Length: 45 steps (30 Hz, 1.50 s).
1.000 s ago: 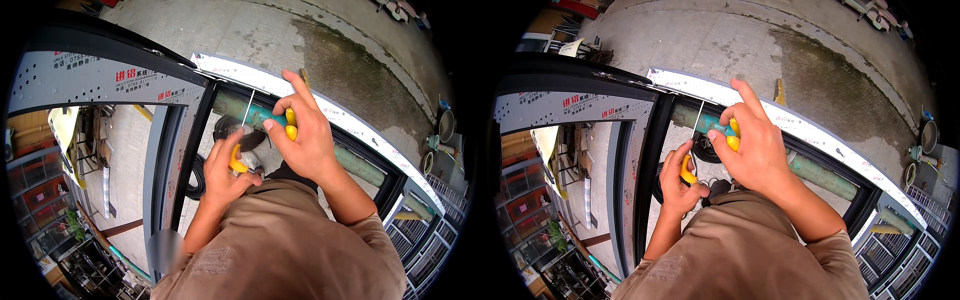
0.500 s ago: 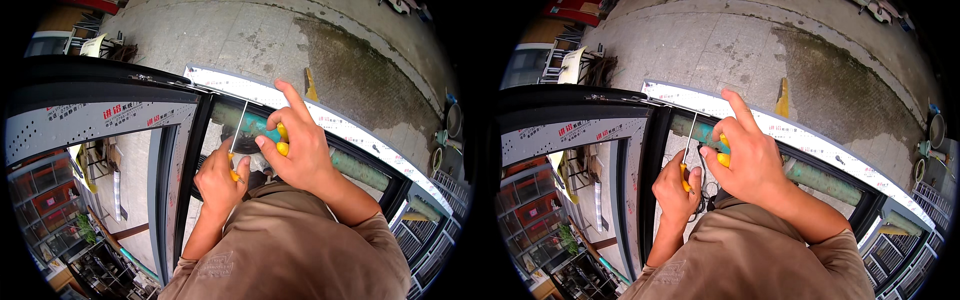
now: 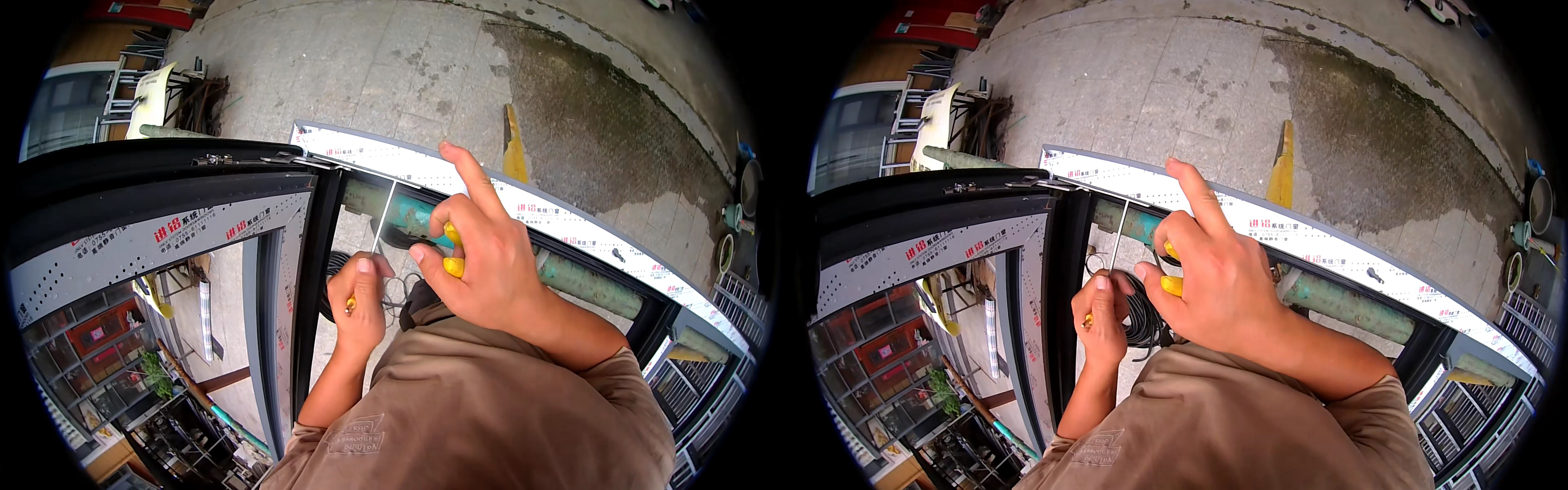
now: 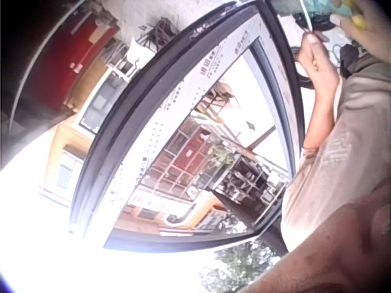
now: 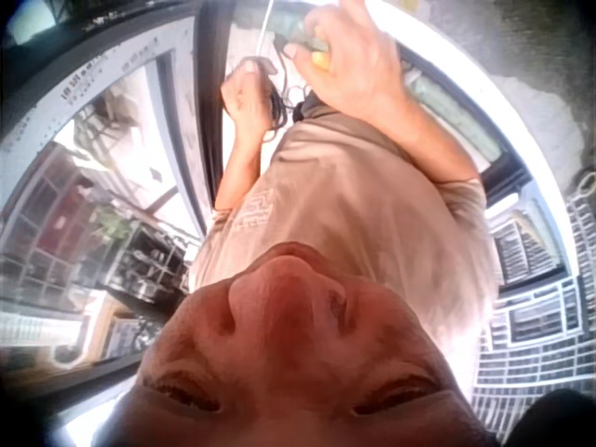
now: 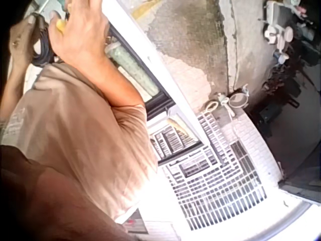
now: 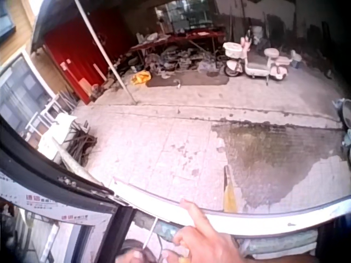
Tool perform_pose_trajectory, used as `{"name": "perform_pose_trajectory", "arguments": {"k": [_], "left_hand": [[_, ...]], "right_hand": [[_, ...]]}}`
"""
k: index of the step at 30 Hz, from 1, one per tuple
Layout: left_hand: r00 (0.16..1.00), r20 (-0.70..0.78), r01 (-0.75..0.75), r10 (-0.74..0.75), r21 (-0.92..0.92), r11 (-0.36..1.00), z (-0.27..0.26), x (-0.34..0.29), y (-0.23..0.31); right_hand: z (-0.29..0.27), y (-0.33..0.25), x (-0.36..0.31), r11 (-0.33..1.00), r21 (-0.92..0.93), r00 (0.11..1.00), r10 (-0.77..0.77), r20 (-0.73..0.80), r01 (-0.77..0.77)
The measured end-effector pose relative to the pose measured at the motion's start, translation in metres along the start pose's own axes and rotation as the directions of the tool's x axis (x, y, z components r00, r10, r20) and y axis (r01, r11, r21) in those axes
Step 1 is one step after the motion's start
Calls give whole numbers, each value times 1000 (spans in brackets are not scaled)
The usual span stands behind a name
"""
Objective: The person installs a black sealant strip into a white window frame using a screwdriver and pliers to press and cut the strip into place.
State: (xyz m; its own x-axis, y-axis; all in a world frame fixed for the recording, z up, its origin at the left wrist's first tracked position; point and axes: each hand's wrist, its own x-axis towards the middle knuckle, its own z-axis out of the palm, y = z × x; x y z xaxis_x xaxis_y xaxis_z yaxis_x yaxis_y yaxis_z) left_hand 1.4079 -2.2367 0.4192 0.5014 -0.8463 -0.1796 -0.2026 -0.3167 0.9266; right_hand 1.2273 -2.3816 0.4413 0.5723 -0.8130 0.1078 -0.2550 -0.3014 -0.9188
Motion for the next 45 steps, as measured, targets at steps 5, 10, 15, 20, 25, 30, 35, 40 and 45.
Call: {"name": "perform_pose_trajectory", "arguments": {"k": [5, 10, 15, 20, 25, 30, 35, 40, 45], "left_hand": [[830, 454, 556, -324, -724, 408, -8, 2, -2], [758, 607, 648, -240, -743, 166, -15, 4, -8], [771, 585, 635, -251, -733, 243, -15, 3, -8], [793, 528, 605, -303, -737, 301, -12, 4, -7], [859, 382, 512, -342, -664, 545, -7, -1, -9], [898, 335, 439, -285, -647, 624, -2, -5, -7], [947, 142, 320, -289, -520, 792, -5, 0, -12], [988, 131, 127, -85, -363, 923, -17, -48, -18], [995, 89, 6, 39, -456, 890, -15, -74, -11]], "right_hand": [[-1, -1, 1, 1000, 2, 1000, 6, -4, -6], [2, -1, 1, 1000, -12, 1000, 1, -16, -1], [4, 2, 1, 998, -39, 998, -43, -40, 41], [5, 3, 0, 998, -47, 998, -47, -47, 45], [5, 2, -1, 997, -57, 997, -46, -60, 43], [6, 3, -4, 999, -30, 997, -28, -75, 26], [11, 6, -4, 997, 8, 983, -78, -167, 80], [9, 3, -7, 984, 145, 972, -65, -226, 100], [5, -13, -18, 750, 661, 989, 84, -124, 19]]}}
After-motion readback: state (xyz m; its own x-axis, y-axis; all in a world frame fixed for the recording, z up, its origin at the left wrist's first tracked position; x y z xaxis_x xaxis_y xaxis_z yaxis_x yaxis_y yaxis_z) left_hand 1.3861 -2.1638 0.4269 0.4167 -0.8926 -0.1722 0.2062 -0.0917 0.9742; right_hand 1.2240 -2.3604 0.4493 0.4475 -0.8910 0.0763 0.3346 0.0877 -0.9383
